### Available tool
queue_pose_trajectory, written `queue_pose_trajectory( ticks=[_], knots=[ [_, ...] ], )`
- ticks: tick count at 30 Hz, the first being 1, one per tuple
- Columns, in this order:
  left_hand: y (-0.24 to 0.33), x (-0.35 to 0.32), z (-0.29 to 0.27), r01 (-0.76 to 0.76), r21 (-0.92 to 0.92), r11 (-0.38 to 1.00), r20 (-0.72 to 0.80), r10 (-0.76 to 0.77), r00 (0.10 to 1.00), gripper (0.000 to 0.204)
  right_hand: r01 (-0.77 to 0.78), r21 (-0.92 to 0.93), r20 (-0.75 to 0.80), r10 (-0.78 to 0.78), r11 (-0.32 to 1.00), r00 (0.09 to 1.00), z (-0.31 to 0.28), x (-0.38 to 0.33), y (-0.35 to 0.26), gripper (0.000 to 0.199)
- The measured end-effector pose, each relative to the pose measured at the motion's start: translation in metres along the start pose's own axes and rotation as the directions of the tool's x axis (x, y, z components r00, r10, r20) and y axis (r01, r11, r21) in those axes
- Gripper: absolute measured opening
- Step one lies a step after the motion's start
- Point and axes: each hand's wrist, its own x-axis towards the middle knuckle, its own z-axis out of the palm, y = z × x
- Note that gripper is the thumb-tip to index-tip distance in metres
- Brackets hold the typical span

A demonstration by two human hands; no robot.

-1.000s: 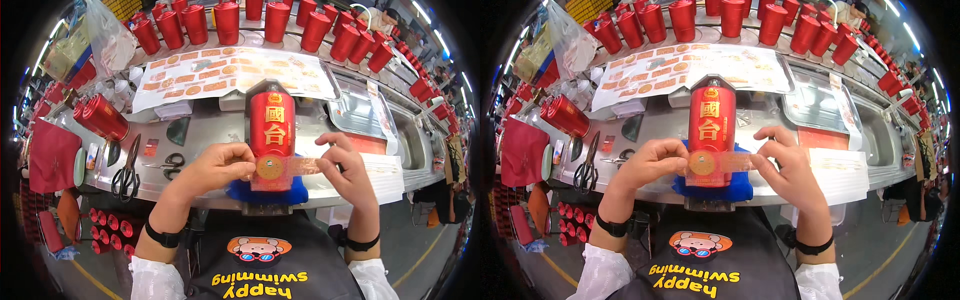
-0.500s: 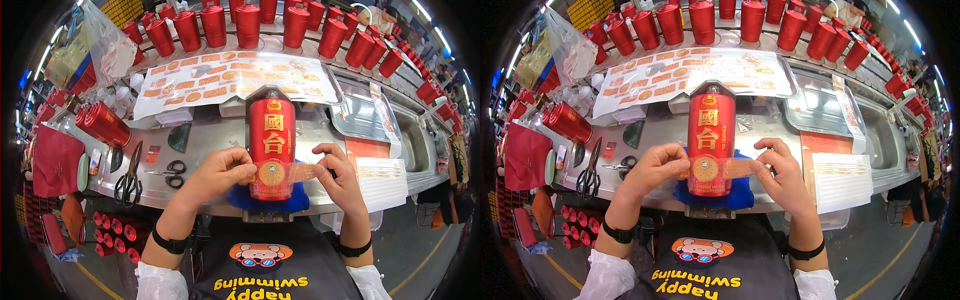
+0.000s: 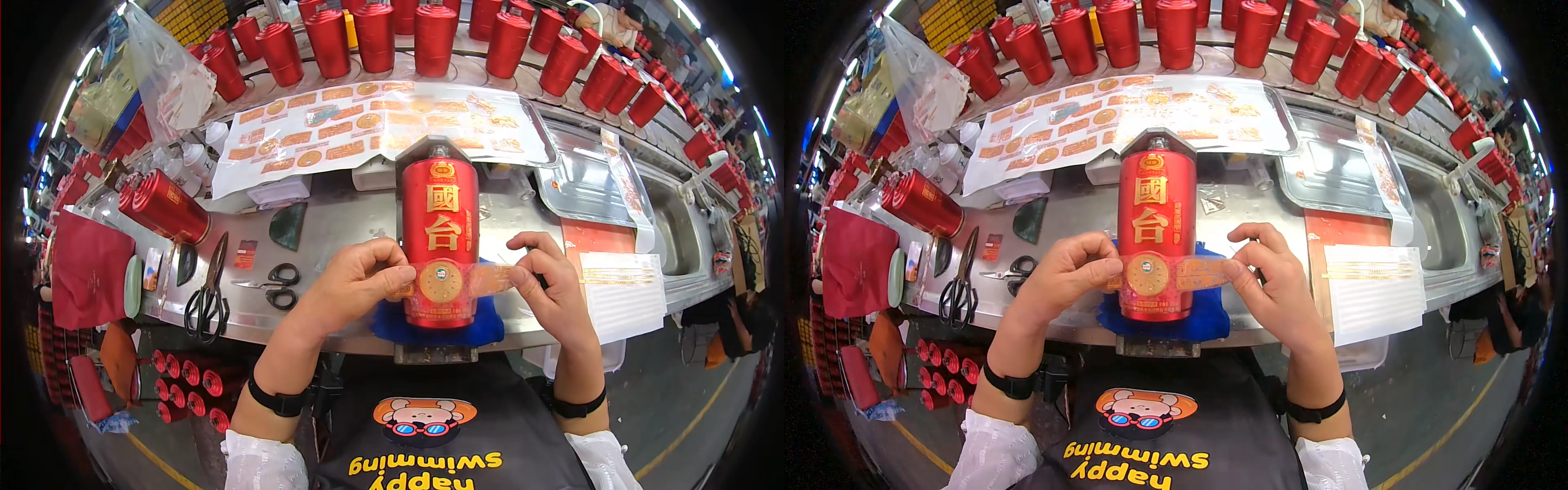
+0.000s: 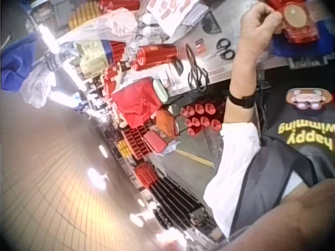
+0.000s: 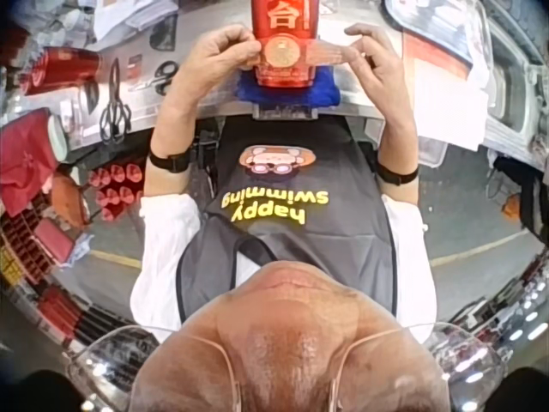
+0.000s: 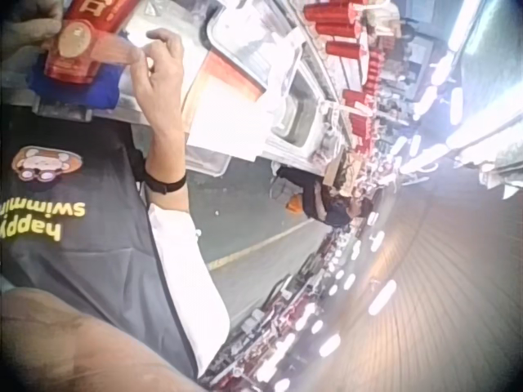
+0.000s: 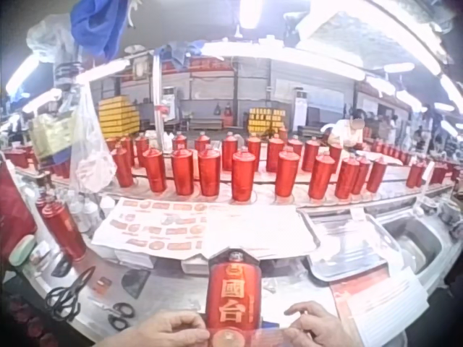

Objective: Applying circular labels and rectangular stickers to red cylindrical canisters on a production line.

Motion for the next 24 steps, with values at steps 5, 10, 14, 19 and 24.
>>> queue_pose_trajectory(
  ticks=[5,10,14,19,24],
  knots=[
    [0.0017,-0.0004,0.0009,0.020,0.027,0.999,-0.025,-0.019,1.000,0.017,-0.024,0.007,-0.005,0.024,1.000,1.000,-0.0002,-0.0007,-0.0002,0.015],
    [0.0029,-0.0004,0.0016,0.014,0.017,1.000,-0.011,-0.014,1.000,0.016,-0.017,0.016,0.003,0.017,1.000,1.000,0.0005,-0.0014,0.0007,0.014],
    [0.0030,0.0005,0.0023,0.012,0.064,0.998,-0.025,-0.010,1.000,0.016,-0.015,0.008,0.017,0.014,1.000,1.000,0.0013,-0.0008,0.0026,0.015],
    [0.0013,0.0007,0.0021,-0.008,0.046,0.999,-0.013,0.009,1.000,0.016,-0.010,-0.014,0.022,0.010,1.000,1.000,0.0032,-0.0002,0.0055,0.017],
    [-0.0001,0.0008,0.0017,-0.036,0.074,0.997,-0.016,0.038,0.999,0.016,-0.035,-0.004,0.038,0.035,0.999,0.999,0.0046,-0.0002,0.0083,0.018]
  ],
)
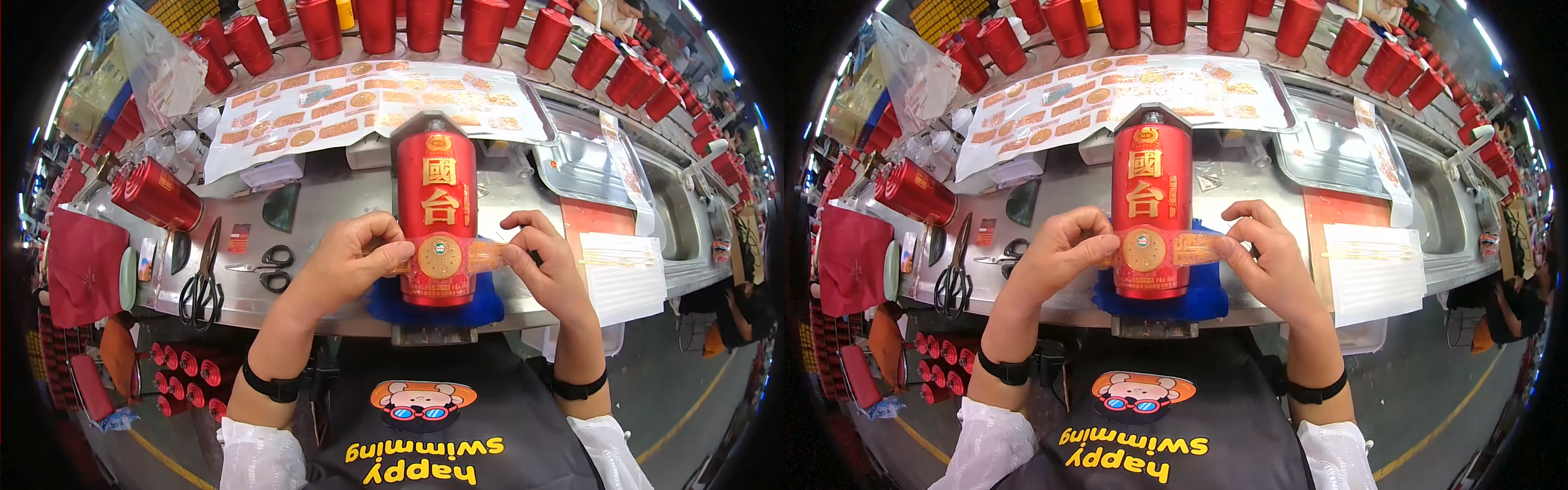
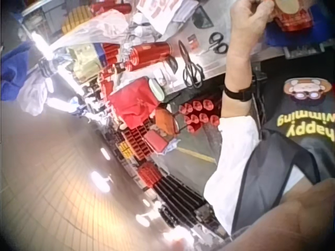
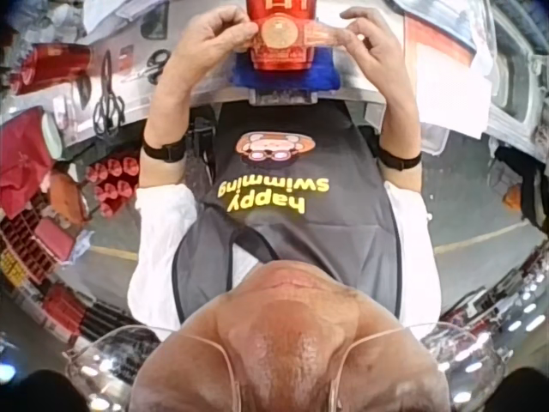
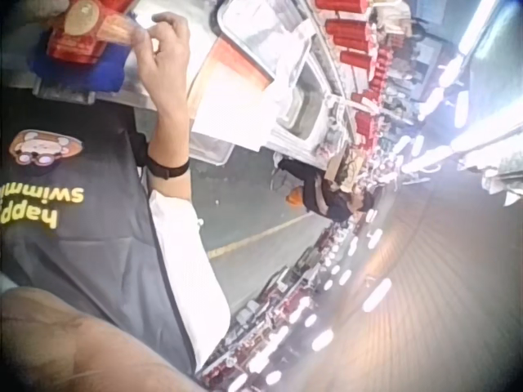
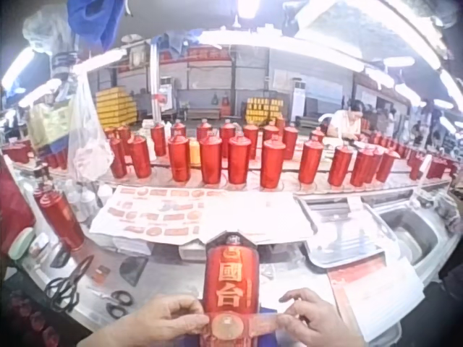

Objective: Applying circular labels and rectangular stickers to red cylindrical canisters on a production line.

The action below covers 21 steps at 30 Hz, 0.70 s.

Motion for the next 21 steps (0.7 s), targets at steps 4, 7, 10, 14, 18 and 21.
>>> queue_pose_trajectory(
  ticks=[4,7,10,14,18,21],
  knots=[
    [0.002,0.001,0.001,0.008,0.005,1.000,-0.018,-0.008,1.000,0.016,0.009,-0.009,-0.004,-0.009,1.000,1.000,0.002,0.001,0.001,0.017],
    [0.005,0.000,0.001,0.041,0.034,0.999,-0.021,-0.040,0.999,0.015,-0.050,0.019,0.019,0.050,0.999,0.999,0.003,0.002,0.001,0.015],
    [0.007,-0.001,0.001,0.078,0.065,0.995,-0.021,-0.076,0.997,0.013,-0.062,0.042,0.030,0.061,0.997,0.998,0.004,0.003,0.001,0.015],
    [0.007,0.000,0.000,0.052,0.086,0.995,-0.012,-0.051,0.999,0.013,-0.032,0.019,0.026,0.031,0.999,0.999,0.006,0.002,0.007,0.016],
    [0.000,0.000,-0.001,0.011,-0.018,1.000,-0.013,-0.011,1.000,0.016,-0.067,-0.009,0.040,0.068,0.998,0.997,0.006,0.004,0.012,0.014],
    [-0.007,-0.001,-0.004,-0.014,0.031,0.999,-0.053,0.016,0.998,0.020,-0.023,-0.239,-0.109,-0.003,0.971,0.994,0.004,0.004,0.005,0.011]
  ],
)
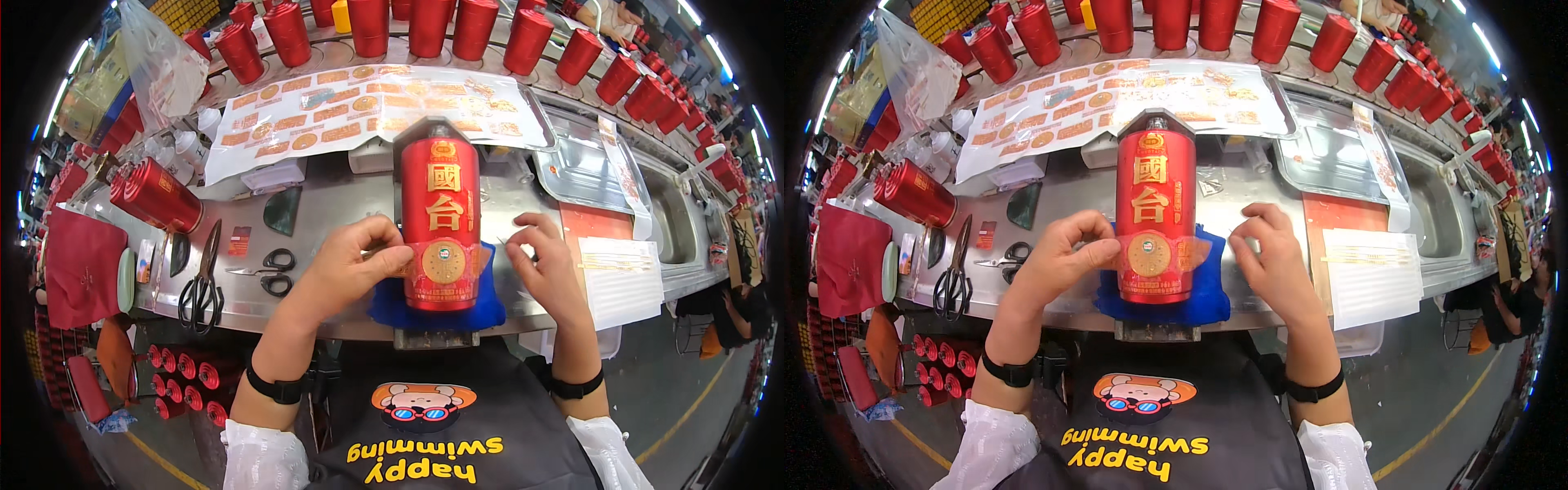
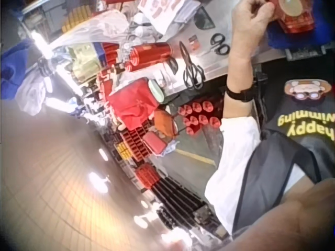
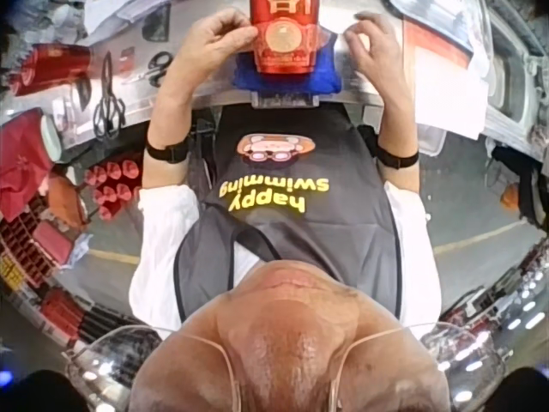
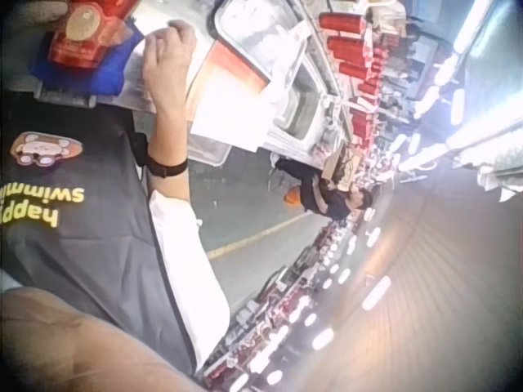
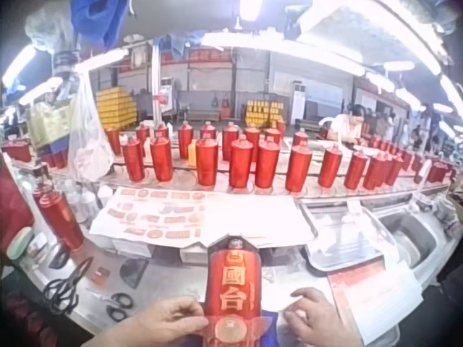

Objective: Applying circular labels and rectangular stickers to red cylindrical canisters on a production line.

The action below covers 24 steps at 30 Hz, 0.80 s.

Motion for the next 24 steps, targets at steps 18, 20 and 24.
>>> queue_pose_trajectory(
  ticks=[18,20,24],
  knots=[
    [-0.024,0.009,0.047,-0.327,0.208,0.922,-0.341,0.381,0.859,0.065,0.391,-0.060,0.049,-0.388,0.919,0.920,0.013,-0.005,-0.044,0.043],
    [-0.025,0.009,0.047,-0.344,0.229,0.911,-0.338,0.406,0.849,0.066,0.400,-0.064,0.056,-0.396,0.915,0.916,0.013,-0.006,-0.044,0.043],
    [-0.026,0.010,0.049,-0.331,0.270,0.904,-0.332,0.410,0.849,0.067,0.401,-0.094,0.079,-0.395,0.911,0.915,0.015,-0.005,-0.044,0.043]
  ],
)
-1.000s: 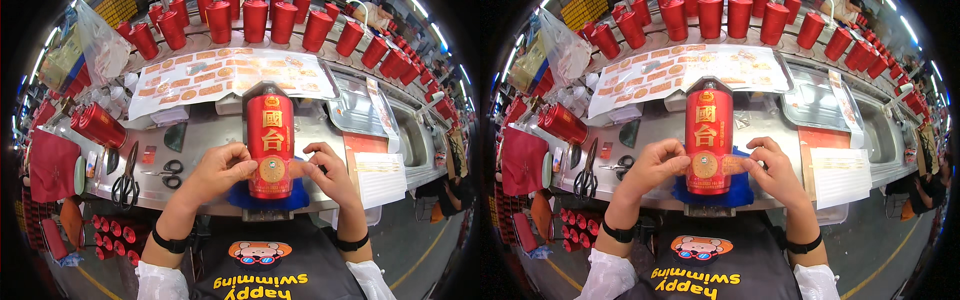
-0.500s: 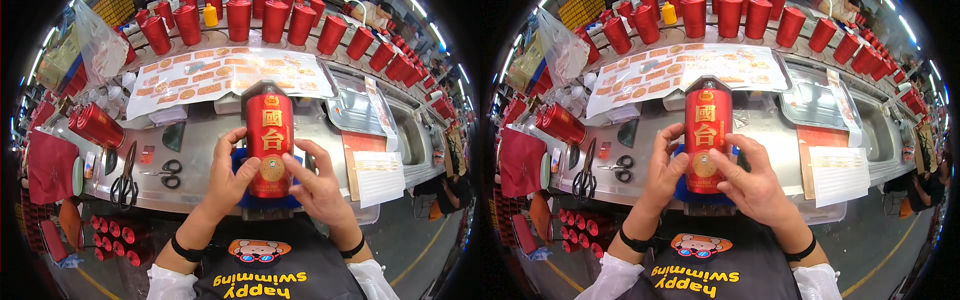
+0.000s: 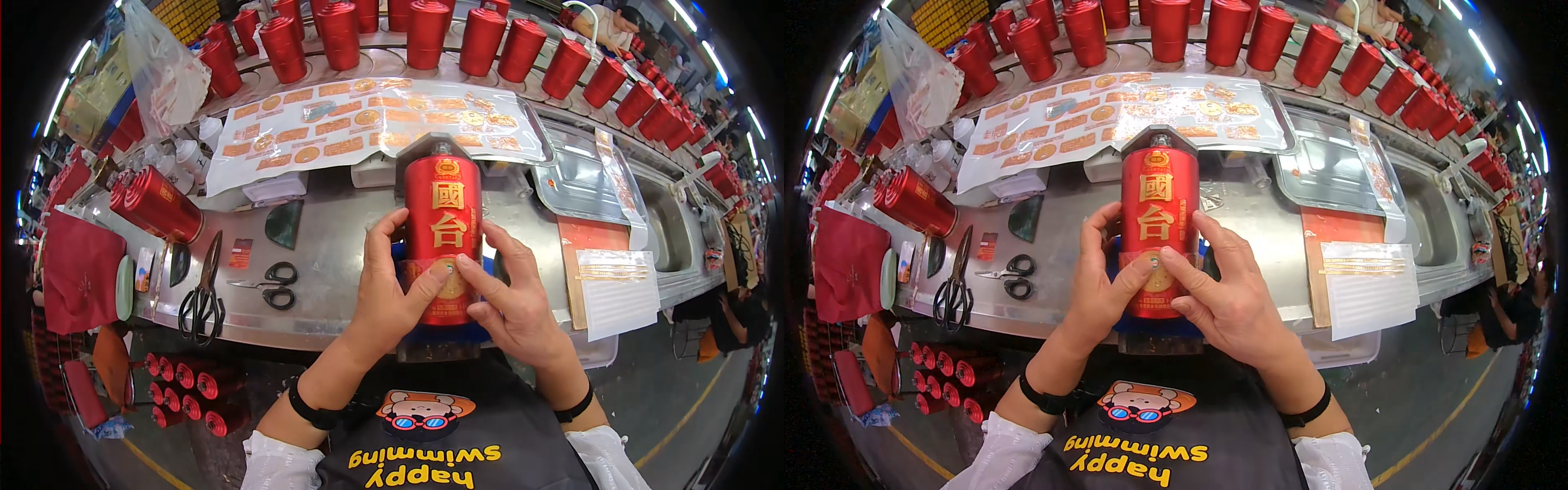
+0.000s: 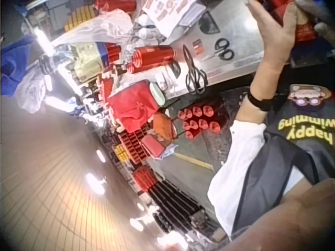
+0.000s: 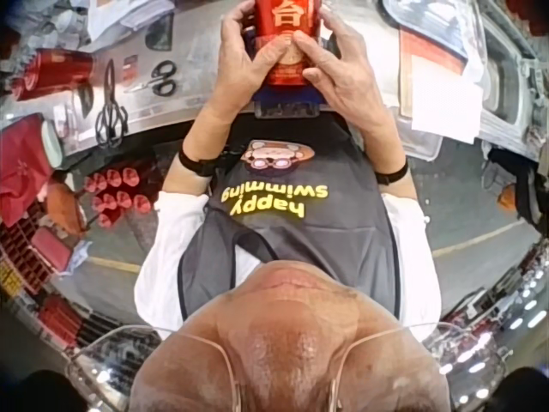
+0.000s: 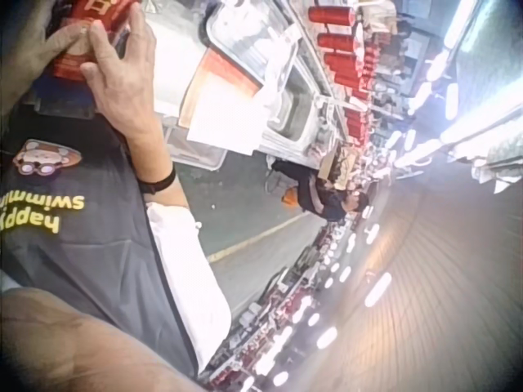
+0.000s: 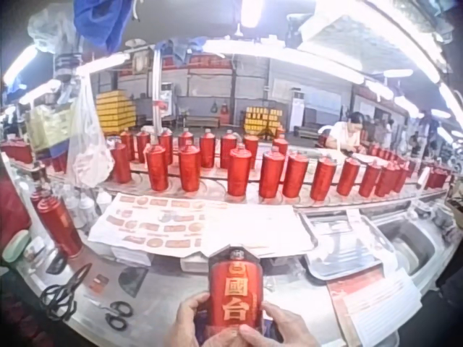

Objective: Applying circular labels and rectangular stickers to red cylindrical canisters on a production line.

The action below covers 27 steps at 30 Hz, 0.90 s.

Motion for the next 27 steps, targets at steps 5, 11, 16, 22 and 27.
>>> queue_pose_trajectory(
  ticks=[5,11,16,22,27],
  knots=[
    [0.0001,0.0005,0.0009,-0.007,-0.010,1.000,-0.014,0.007,1.000,0.066,0.002,0.008,-0.004,-0.002,1.000,1.000,0.0015,0.0002,0.0014,0.043],
    [-0.0001,0.0004,0.0019,-0.017,-0.029,0.999,-0.025,0.017,1.000,0.066,-0.007,0.020,-0.007,0.007,1.000,1.000,0.0017,-0.0003,0.0005,0.046],
    [-0.0027,0.0007,0.0046,-0.038,0.020,0.999,-0.025,0.038,0.999,0.067,-0.061,0.064,-0.026,0.062,0.996,0.998,0.0045,-0.0032,0.0020,0.057],
    [-0.0013,0.0010,0.0056,-0.007,-0.049,0.999,-0.042,0.005,0.999,0.073,-0.089,0.116,-0.042,0.095,0.989,0.995,0.0078,-0.0024,0.0040,0.056],
    [0.0020,0.0002,0.0052,0.003,0.027,1.000,-0.014,-0.003,1.000,0.077,-0.117,0.131,-0.047,0.124,0.985,0.991,0.0100,-0.0009,0.0044,0.055]
  ],
)
